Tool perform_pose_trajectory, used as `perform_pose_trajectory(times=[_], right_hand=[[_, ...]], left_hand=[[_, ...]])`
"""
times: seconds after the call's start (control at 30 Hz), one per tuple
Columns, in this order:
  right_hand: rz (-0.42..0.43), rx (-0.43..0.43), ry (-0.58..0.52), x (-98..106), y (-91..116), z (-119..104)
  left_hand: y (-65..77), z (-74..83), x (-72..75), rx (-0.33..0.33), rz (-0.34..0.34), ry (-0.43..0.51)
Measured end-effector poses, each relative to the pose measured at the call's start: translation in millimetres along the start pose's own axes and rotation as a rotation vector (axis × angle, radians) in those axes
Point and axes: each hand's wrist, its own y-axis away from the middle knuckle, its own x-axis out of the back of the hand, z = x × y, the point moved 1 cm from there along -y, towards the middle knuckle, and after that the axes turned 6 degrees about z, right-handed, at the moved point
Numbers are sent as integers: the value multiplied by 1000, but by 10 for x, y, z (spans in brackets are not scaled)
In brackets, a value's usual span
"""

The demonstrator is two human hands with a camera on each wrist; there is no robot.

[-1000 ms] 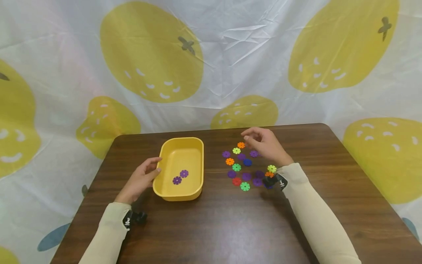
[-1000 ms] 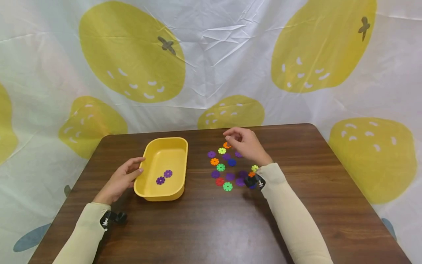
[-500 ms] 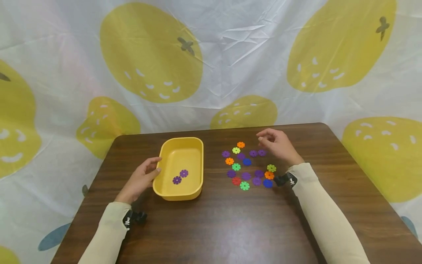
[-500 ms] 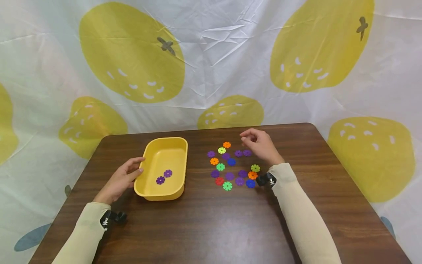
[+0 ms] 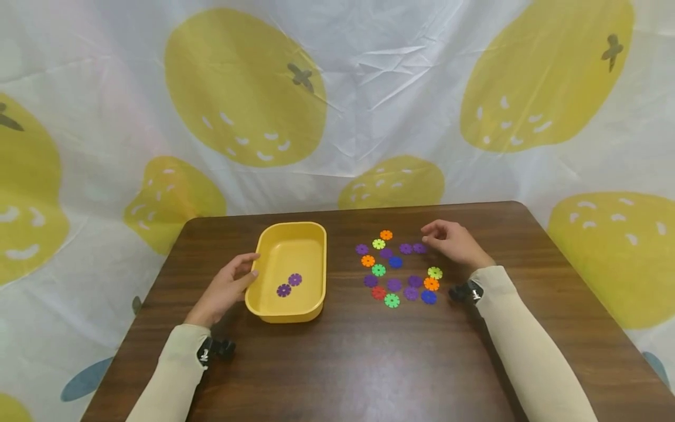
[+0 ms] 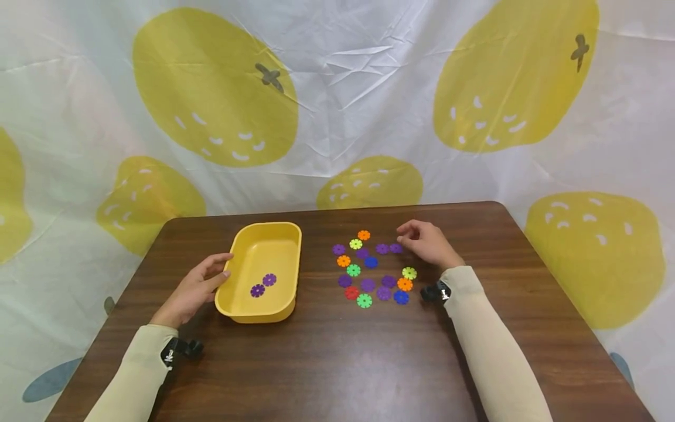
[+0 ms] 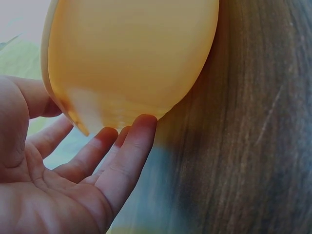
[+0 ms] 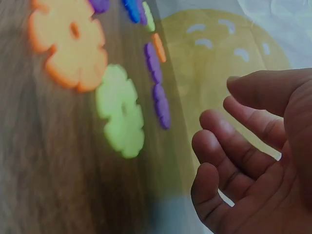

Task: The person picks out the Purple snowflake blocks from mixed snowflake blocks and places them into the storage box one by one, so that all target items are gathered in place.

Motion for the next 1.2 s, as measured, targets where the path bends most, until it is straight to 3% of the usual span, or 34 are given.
perform_pose_trajectory(times=[0.23, 0.63, 1.2], right_hand=[[-65, -10, 61, -78, 18, 58], [-93, 17, 159, -167, -69, -8], [-122, 36, 154, -149, -63, -23]], left_hand=[[22, -7, -7, 1, -9, -6], [1, -8, -2, 3, -13, 17], [8, 4, 13, 2, -13, 26]])
